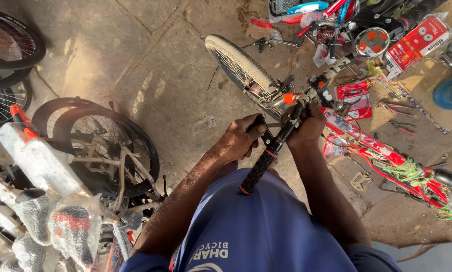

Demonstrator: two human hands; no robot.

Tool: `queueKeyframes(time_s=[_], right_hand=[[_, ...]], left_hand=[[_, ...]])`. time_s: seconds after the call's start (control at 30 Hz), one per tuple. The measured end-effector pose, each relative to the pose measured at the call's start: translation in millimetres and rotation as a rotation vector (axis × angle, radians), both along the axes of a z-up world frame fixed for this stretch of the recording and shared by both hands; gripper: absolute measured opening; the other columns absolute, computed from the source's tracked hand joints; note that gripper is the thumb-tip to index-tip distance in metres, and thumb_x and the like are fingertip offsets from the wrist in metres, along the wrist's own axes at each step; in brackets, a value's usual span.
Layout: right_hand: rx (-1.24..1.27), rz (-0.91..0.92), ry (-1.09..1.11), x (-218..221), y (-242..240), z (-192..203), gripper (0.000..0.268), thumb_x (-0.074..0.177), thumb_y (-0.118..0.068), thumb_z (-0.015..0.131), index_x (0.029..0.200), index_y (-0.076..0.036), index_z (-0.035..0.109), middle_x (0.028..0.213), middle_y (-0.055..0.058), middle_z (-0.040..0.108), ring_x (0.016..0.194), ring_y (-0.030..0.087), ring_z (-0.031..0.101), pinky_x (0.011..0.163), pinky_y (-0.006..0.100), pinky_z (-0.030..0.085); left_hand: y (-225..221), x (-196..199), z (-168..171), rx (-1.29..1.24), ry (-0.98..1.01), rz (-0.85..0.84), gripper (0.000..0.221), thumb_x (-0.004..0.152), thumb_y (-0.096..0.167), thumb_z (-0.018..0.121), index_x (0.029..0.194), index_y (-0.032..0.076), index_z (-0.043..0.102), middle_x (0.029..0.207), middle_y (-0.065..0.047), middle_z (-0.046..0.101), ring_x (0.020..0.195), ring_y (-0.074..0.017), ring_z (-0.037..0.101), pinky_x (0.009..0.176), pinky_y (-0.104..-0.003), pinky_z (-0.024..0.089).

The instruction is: The person installs and secures a brake lever and cable onto a bicycle handlebar using a wrench and by hand, then threads a wire through a cable housing.

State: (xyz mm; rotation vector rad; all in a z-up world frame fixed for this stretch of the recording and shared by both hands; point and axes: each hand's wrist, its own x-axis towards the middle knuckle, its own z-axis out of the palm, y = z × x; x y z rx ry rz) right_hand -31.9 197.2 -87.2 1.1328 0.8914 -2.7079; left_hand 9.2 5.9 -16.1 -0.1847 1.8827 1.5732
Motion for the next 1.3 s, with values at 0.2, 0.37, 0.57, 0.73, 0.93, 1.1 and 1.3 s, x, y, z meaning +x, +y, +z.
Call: queueKeyframes(time_s=[0.2,0.37,0.57,0.73,0.93,1.1,1.3], right_hand=[[-0.188,0.509,-0.208,65.2,39.9,-92.9,0.013,0.098,-0.012,0.046,0.086,-0.012,0.051,0.063,-0.001,0.043,0.045,0.007,0.033,0.037,0.021,0.027],[-0.341,0.79,-0.095,159.3,39.2,-191.0,0.005,0.1,-0.01,0.055,0.095,-0.009,0.054,0.071,0.001,0.052,0.055,0.008,0.044,0.043,0.023,0.036],[0.285,1.017,0.201,193.0,-2.2,-178.0,0.026,0.105,-0.025,0.054,0.099,-0.002,0.066,0.08,0.002,0.06,0.069,0.009,0.052,0.06,0.028,0.044],[0.335,0.695,-0.008,180.2,-8.8,-112.3,0.041,0.108,-0.031,0.05,0.098,0.003,0.072,0.078,0.002,0.065,0.068,0.008,0.055,0.059,0.028,0.044],[0.415,0.078,-0.154,204.3,-31.9,-100.7,0.021,0.104,-0.015,0.056,0.109,0.002,0.068,0.073,0.003,0.061,0.059,0.012,0.052,0.053,0.027,0.043],[0.422,-0.152,-0.099,253.6,-92.3,-122.0,0.016,0.102,-0.012,0.057,0.109,0.001,0.06,0.08,0.012,0.065,0.069,0.019,0.064,0.066,0.032,0.053],[0.314,-0.232,-0.17,224.0,-168.0,-87.9,0.025,0.098,-0.009,0.053,0.122,-0.002,0.057,0.088,0.014,0.066,0.076,0.024,0.067,0.071,0.037,0.055]], left_hand=[[-10.6,-9.1,-19.7,0.265,0.036,0.106,0.046,0.093,0.036,0.071,0.117,-0.002,0.061,0.081,-0.008,0.07,0.059,-0.0106,0.066,0.046,-0.028,0.055],[-15.1,-24.2,-42.7,0.2,-0.002,0.02,0.054,0.083,0.044,0.081,0.105,-0.003,0.065,0.08,-0.008,0.07,0.062,-0.0119,0.067,0.049,-0.029,0.057],[-25.7,-44.4,-26.5,0.04,0.344,-0.28,0.058,0.082,0.053,0.081,0.099,0.0,0.065,0.082,-0.007,0.065,0.078,-0.0181,0.064,0.071,-0.035,0.056],[-33.1,-71.4,-19.0,-0.059,0.454,-0.543,0.055,0.083,0.057,0.075,0.089,0.004,0.068,0.078,-0.006,0.068,0.076,-0.0198,0.068,0.069,-0.037,0.054],[-28.5,-77.8,-34.0,-0.023,0.519,-0.607,0.058,0.08,0.057,0.076,0.088,0.001,0.064,0.08,-0.017,0.07,0.072,-0.0294,0.07,0.067,-0.043,0.054],[-20.1,-65.2,-35.1,-0.17,0.579,-0.823,0.065,0.083,0.064,0.07,0.09,-0.001,0.063,0.079,-0.02,0.071,0.081,-0.0386,0.071,0.076,-0.049,0.055],[10.5,-53.2,-41.8,-0.195,0.618,-1.13,0.063,0.092,0.062,0.062,0.094,-0.001,0.066,0.087,-0.022,0.072,0.087,-0.0397,0.071,0.081,-0.05,0.055]])
